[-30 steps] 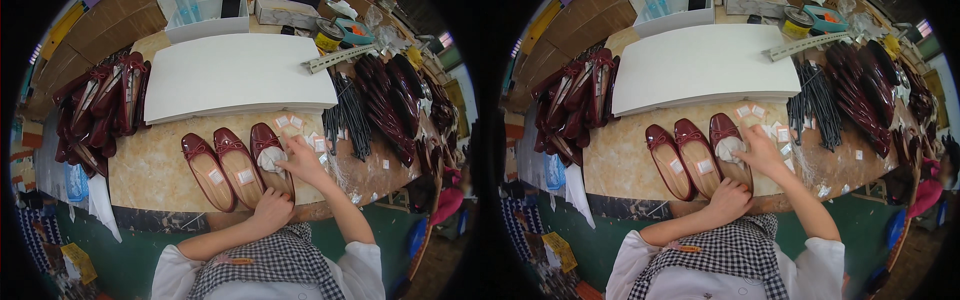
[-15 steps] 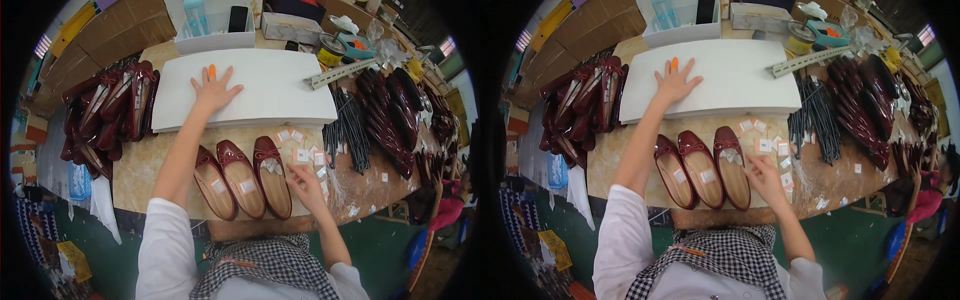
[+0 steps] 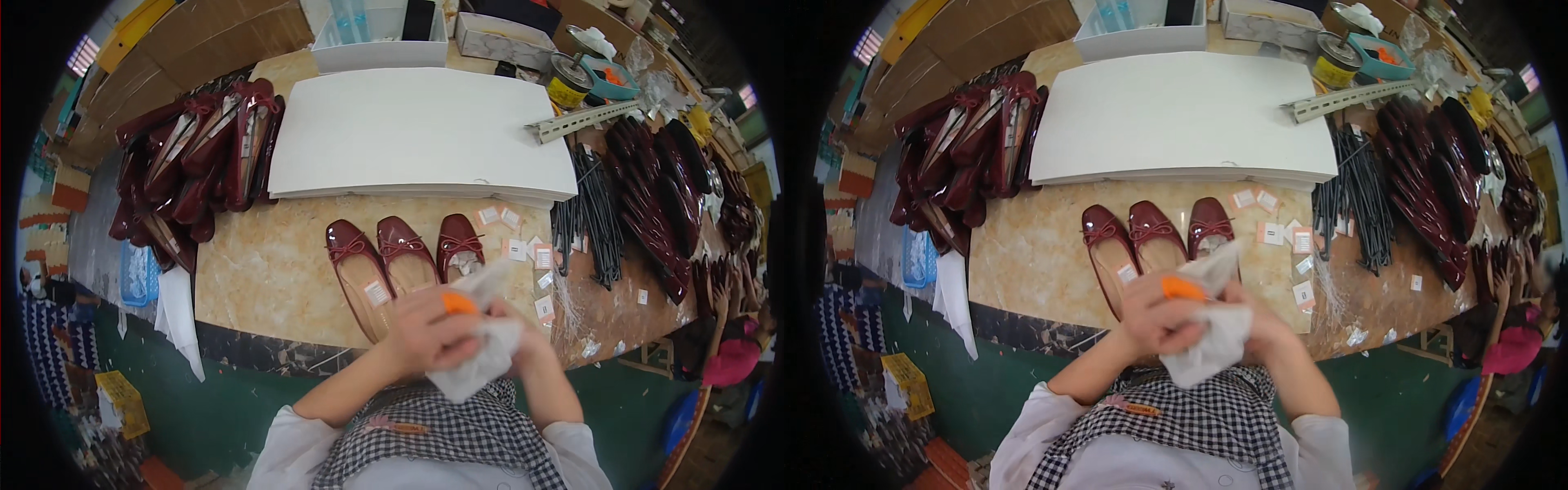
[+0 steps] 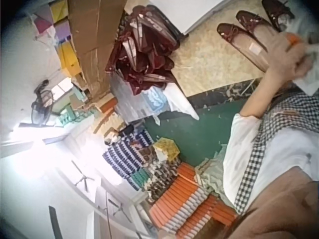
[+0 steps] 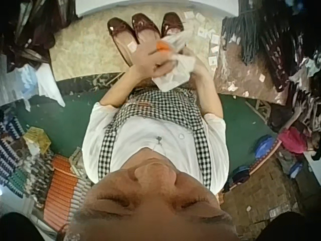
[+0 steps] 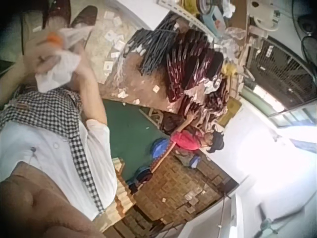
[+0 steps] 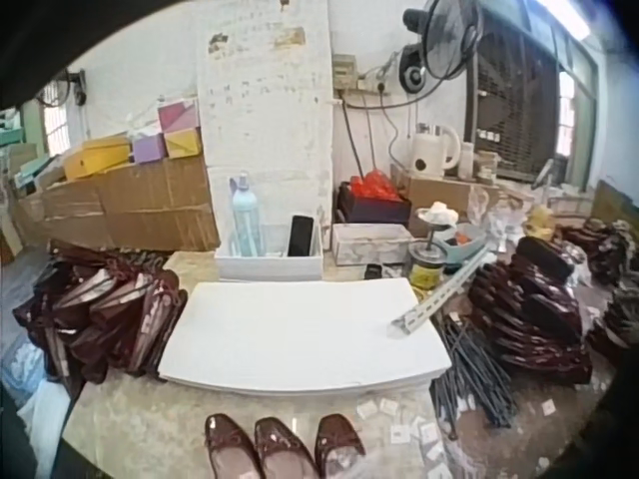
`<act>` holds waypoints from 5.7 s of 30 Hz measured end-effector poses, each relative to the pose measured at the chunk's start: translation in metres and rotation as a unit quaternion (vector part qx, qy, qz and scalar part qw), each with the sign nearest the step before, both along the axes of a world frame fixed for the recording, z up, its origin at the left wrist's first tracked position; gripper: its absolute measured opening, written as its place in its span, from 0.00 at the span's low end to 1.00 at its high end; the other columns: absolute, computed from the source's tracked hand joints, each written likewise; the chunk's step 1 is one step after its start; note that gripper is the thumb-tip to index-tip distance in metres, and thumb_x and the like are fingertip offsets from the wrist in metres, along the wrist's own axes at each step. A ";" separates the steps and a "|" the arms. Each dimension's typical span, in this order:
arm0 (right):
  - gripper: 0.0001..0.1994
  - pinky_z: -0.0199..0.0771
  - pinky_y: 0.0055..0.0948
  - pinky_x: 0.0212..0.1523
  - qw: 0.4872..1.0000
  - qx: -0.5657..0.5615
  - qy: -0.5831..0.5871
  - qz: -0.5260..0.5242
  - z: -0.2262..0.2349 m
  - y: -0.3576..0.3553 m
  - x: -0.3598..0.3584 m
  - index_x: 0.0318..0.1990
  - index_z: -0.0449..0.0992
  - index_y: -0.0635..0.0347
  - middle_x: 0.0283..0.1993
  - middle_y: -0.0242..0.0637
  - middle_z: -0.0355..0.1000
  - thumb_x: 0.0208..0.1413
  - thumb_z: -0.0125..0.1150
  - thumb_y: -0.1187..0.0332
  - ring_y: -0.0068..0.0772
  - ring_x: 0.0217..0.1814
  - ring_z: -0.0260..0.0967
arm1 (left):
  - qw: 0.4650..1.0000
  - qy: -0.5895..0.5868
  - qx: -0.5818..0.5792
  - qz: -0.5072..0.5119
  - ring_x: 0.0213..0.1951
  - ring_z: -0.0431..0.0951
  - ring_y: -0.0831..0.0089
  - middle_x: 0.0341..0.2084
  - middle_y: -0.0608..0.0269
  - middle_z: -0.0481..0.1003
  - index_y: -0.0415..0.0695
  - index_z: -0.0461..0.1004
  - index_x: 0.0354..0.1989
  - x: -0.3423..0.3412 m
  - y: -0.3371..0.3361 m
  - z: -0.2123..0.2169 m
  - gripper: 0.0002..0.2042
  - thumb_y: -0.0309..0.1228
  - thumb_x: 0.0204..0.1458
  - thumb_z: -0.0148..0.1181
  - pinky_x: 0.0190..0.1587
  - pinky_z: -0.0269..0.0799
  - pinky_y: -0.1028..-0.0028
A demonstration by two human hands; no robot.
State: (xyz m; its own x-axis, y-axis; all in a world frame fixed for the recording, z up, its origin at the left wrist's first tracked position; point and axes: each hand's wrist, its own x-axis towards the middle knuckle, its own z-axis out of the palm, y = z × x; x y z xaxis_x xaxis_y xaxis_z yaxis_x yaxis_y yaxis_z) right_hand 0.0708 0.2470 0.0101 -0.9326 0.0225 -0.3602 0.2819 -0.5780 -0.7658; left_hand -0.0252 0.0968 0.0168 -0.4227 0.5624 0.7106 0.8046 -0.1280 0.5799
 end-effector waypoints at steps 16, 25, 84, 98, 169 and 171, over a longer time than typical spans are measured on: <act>0.18 0.71 0.38 0.40 0.522 0.817 0.224 0.094 -0.065 -0.041 -0.092 0.42 0.79 0.60 0.36 0.41 0.62 0.38 0.61 0.74 0.42 0.40 0.66 | 0.914 0.025 -0.382 0.133 0.49 0.72 0.51 0.40 0.43 0.74 0.34 0.76 0.43 0.057 -0.017 -0.057 0.22 0.44 0.52 0.56 0.59 0.57 0.55; 0.30 0.71 0.41 0.45 0.712 0.685 0.124 0.096 -0.055 -0.024 -0.120 0.58 0.66 0.61 0.43 0.48 0.65 0.45 0.68 0.70 0.51 0.45 0.68 | 0.899 0.093 -0.396 0.159 0.47 0.73 0.52 0.39 0.46 0.75 0.35 0.77 0.41 0.052 -0.016 -0.060 0.23 0.47 0.51 0.56 0.58 0.58 0.57; 0.30 0.76 0.42 0.41 0.633 0.731 0.172 0.188 -0.060 -0.094 -0.181 0.55 0.68 0.62 0.43 0.50 0.69 0.41 0.69 0.69 0.55 0.40 0.72 | 0.903 0.041 -0.372 0.209 0.48 0.72 0.56 0.43 0.51 0.75 0.41 0.77 0.44 0.030 -0.080 -0.055 0.20 0.43 0.48 0.59 0.58 0.58 0.52; 0.17 0.74 0.45 0.35 0.562 0.787 -0.175 -0.186 -0.062 0.167 0.012 0.46 0.74 0.61 0.31 0.47 0.76 0.54 0.62 0.59 0.54 0.33 0.75 | 0.698 -0.705 0.038 -0.123 0.49 0.76 0.56 0.53 0.42 0.70 0.34 0.53 0.64 0.015 -0.038 -0.055 0.36 0.50 0.54 0.49 0.49 0.76 0.63; 0.16 0.54 0.27 0.18 0.902 0.426 0.056 -0.053 0.040 -0.027 -0.018 0.53 0.74 0.65 0.14 0.38 0.60 0.58 0.56 0.71 0.22 0.15 0.56 | 0.834 -0.548 0.047 0.047 0.49 0.73 0.71 0.49 0.57 0.71 0.37 0.58 0.62 0.004 -0.021 -0.044 0.30 0.49 0.59 0.45 0.52 0.69 0.71; 0.14 0.57 0.28 0.18 0.856 0.490 0.118 -0.114 0.040 -0.036 -0.024 0.51 0.75 0.66 0.15 0.41 0.63 0.58 0.56 0.72 0.27 0.15 0.60 | 0.826 -0.558 0.074 0.037 0.51 0.72 0.70 0.51 0.56 0.70 0.36 0.56 0.63 0.012 -0.020 -0.050 0.31 0.48 0.59 0.46 0.53 0.68 0.72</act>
State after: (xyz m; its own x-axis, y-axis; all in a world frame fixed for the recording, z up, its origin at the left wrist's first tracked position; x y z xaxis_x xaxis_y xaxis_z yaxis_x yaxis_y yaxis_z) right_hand 0.0470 0.2108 0.0498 -0.9077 0.3978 0.1337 0.0183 0.3559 -0.9344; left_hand -0.0136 0.0770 -0.0336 -0.8901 0.4476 -0.0855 -0.2109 -0.2383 0.9480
